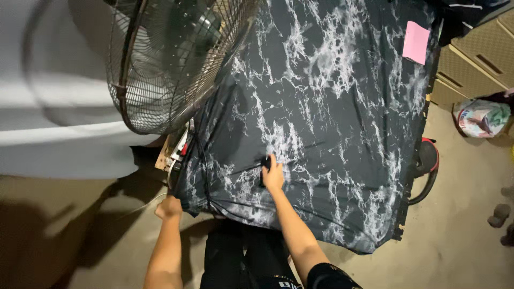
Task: The person folds a pillowcase and places it on a bed, moves a vacuum cleaner and other items across a floor, organizes clothing on hangers in a storage area, and uses scissors to cut small packets from a sheet of paper.
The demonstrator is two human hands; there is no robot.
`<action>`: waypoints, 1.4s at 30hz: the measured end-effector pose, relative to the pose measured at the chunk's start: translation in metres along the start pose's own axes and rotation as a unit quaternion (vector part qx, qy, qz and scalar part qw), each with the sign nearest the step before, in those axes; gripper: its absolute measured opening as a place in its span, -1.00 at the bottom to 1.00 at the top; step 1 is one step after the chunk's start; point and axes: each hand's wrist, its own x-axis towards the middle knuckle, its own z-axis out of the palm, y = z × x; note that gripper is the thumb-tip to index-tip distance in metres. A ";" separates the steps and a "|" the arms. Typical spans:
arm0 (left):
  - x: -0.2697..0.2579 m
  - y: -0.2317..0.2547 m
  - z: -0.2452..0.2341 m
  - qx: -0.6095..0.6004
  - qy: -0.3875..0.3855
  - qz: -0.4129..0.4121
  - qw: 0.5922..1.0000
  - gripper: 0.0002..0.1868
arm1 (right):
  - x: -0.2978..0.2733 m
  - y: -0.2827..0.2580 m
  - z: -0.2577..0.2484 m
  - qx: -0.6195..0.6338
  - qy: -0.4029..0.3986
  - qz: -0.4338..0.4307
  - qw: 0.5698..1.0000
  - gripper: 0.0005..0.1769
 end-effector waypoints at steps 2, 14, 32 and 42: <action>0.002 0.003 0.003 -0.011 -0.003 -0.008 1.000 -0.67 | 0.022 -0.003 -0.004 0.003 0.024 0.002 1.000 -0.20; 0.003 0.002 0.017 -0.189 -0.010 0.010 0.982 -0.57 | 0.101 -0.001 -0.025 0.028 -0.166 -0.106 0.980 0.15; -0.047 0.036 0.011 -0.898 -0.129 -0.073 0.414 -0.19 | -0.072 0.104 -0.059 -0.100 -0.214 0.235 0.943 0.12; -0.132 -0.014 0.026 -0.759 0.006 0.008 0.651 -0.55 | -0.047 0.136 -0.108 -0.007 -0.286 0.001 0.958 0.11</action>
